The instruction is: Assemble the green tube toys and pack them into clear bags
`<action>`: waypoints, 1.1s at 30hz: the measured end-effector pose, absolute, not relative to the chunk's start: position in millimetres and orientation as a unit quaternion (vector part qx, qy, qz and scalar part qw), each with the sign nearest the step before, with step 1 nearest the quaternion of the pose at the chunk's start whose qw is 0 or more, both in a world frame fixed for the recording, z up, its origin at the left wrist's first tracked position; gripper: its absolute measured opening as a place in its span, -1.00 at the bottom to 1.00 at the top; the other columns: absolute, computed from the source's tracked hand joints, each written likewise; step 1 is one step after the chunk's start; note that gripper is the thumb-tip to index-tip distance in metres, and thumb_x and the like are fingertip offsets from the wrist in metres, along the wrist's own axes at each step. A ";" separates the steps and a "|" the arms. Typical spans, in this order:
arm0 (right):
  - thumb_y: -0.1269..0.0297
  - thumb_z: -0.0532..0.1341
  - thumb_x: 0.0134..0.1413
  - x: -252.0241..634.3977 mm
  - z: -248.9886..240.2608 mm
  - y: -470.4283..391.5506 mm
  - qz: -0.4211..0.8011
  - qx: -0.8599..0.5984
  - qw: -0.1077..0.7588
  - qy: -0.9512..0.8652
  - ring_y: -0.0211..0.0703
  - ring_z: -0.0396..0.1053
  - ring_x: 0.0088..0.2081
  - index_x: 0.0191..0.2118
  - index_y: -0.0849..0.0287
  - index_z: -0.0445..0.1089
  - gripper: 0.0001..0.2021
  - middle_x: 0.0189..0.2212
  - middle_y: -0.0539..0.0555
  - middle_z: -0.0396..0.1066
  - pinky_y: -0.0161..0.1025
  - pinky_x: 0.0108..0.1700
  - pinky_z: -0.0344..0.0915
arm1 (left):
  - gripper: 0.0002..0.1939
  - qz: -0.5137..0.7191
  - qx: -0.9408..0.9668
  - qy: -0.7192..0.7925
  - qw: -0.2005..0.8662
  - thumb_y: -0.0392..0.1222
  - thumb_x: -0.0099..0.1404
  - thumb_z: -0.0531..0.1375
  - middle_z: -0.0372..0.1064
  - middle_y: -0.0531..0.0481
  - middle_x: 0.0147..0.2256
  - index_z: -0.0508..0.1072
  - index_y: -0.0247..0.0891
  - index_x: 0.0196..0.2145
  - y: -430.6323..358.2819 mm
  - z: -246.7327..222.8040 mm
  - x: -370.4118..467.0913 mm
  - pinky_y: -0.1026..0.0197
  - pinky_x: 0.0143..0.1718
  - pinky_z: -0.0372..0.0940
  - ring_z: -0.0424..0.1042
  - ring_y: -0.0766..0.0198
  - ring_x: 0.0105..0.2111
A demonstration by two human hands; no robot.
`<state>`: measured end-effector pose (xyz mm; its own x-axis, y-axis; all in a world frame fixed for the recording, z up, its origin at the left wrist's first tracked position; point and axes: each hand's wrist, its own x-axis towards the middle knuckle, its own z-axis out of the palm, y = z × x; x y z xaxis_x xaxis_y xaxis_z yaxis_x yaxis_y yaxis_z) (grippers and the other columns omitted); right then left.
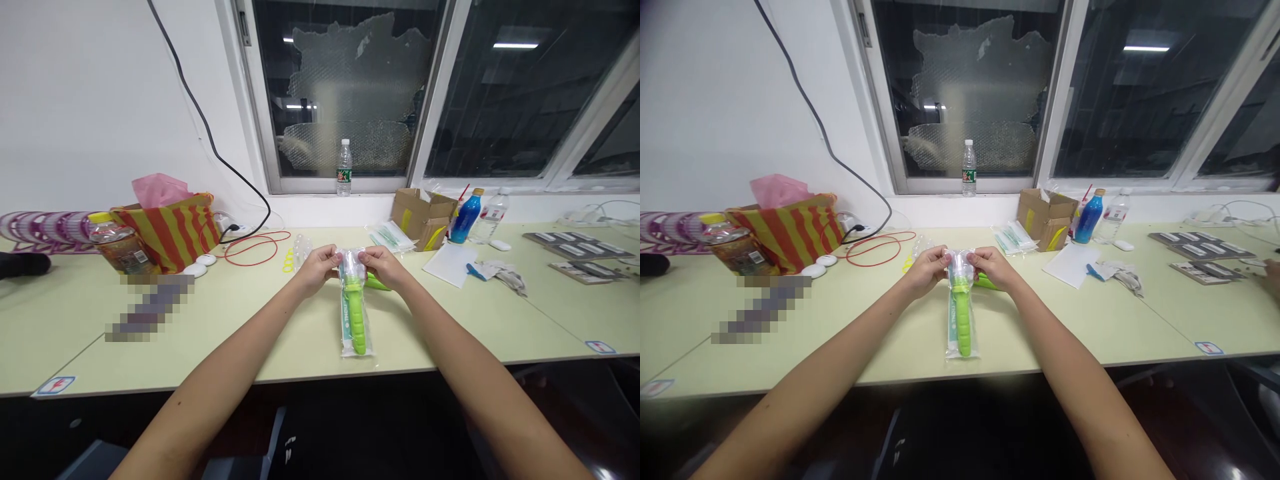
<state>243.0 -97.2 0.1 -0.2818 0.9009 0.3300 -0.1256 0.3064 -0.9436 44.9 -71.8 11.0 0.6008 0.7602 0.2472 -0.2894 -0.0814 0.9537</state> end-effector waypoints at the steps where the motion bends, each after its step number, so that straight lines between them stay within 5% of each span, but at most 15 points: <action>1: -0.13 0.37 -0.08 242.3 0.2 -97.5 0.505 -0.308 0.513 -0.622 -0.27 0.25 -0.59 -0.53 0.22 0.43 -0.55 -0.65 -0.01 0.30 -0.29 -0.52 0.24 | -0.55 0.405 0.614 0.190 0.650 0.07 0.07 0.38 0.29 0.08 -0.49 0.24 -0.28 -0.49 -71.9 10.7 45.2 0.20 -0.37 0.37 0.35 0.35 -0.47; 12: -0.10 0.32 0.02 245.1 -4.0 -93.1 0.586 -0.283 0.483 -0.586 -0.26 0.31 -0.59 -0.41 0.23 0.41 -0.58 -0.58 0.02 0.37 -0.28 -0.52 0.30 | -0.58 0.421 0.567 0.189 0.682 0.02 0.09 0.37 0.25 0.11 -0.50 0.23 -0.26 -0.49 -73.4 11.0 46.1 0.29 -0.46 0.32 0.32 0.39 -0.50; 16: -0.15 0.27 0.05 248.9 0.6 -96.8 0.637 -0.279 0.411 -0.590 -0.19 0.42 -0.47 -0.27 0.22 0.40 -0.55 -0.46 0.07 0.44 -0.25 -0.46 0.38 | -0.60 0.483 0.526 0.212 0.667 -0.04 0.05 0.39 0.24 0.12 -0.48 0.24 -0.27 -0.49 -65.7 14.7 44.4 0.31 -0.46 0.32 0.29 0.42 -0.50; 22: 0.10 0.36 0.05 253.7 12.8 -110.4 0.667 -0.302 0.265 -0.627 -0.14 0.51 -0.29 -0.10 0.24 0.40 -0.62 -0.21 0.17 0.49 -0.27 -0.34 0.44 | -0.59 0.596 0.498 0.291 0.559 0.00 0.07 0.36 0.27 0.08 -0.50 0.22 -0.28 -0.52 -33.9 40.8 44.5 0.24 -0.44 0.36 0.34 0.38 -0.49; 27: 0.22 0.37 0.02 253.3 17.8 -102.5 0.648 -0.345 0.380 -0.564 -0.26 0.38 -0.60 -0.23 0.23 0.38 -0.74 -0.40 0.09 0.49 -0.38 -0.68 0.23 | -0.60 0.599 0.512 0.309 0.533 0.02 0.12 0.36 0.33 0.00 -0.45 0.27 -0.29 -0.41 -15.7 65.8 52.5 0.12 -0.33 0.44 0.43 0.31 -0.45; 30: 0.33 0.29 0.10 254.3 21.3 -78.6 0.636 -0.373 0.461 -0.494 -0.35 0.27 -0.64 -0.32 0.25 0.35 -0.87 -0.45 0.12 0.48 -0.42 -0.71 0.15 | -0.60 0.595 0.511 0.344 0.516 -0.06 0.10 0.37 0.34 0.00 -0.41 0.25 -0.27 -0.30 -22.0 59.3 52.3 0.08 -0.35 0.45 0.46 0.27 -0.46; 33: 0.42 0.18 0.19 253.5 26.0 -41.6 0.636 -0.454 0.450 -0.432 -0.40 0.22 -0.63 -0.29 0.28 0.32 -0.96 -0.43 0.18 0.47 -0.49 -0.70 0.14 | -0.72 0.572 0.554 0.377 0.473 -0.14 0.17 0.29 0.33 0.01 -0.41 0.26 -0.26 -0.29 -38.3 33.2 42.2 0.15 -0.43 0.40 0.44 0.27 -0.49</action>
<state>253.5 -41.6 26.0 -0.1820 0.9651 -0.1881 -0.1807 -0.2209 -0.9584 42.2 -38.3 33.2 0.0607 0.9588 0.2776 -0.1237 -0.2688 0.9552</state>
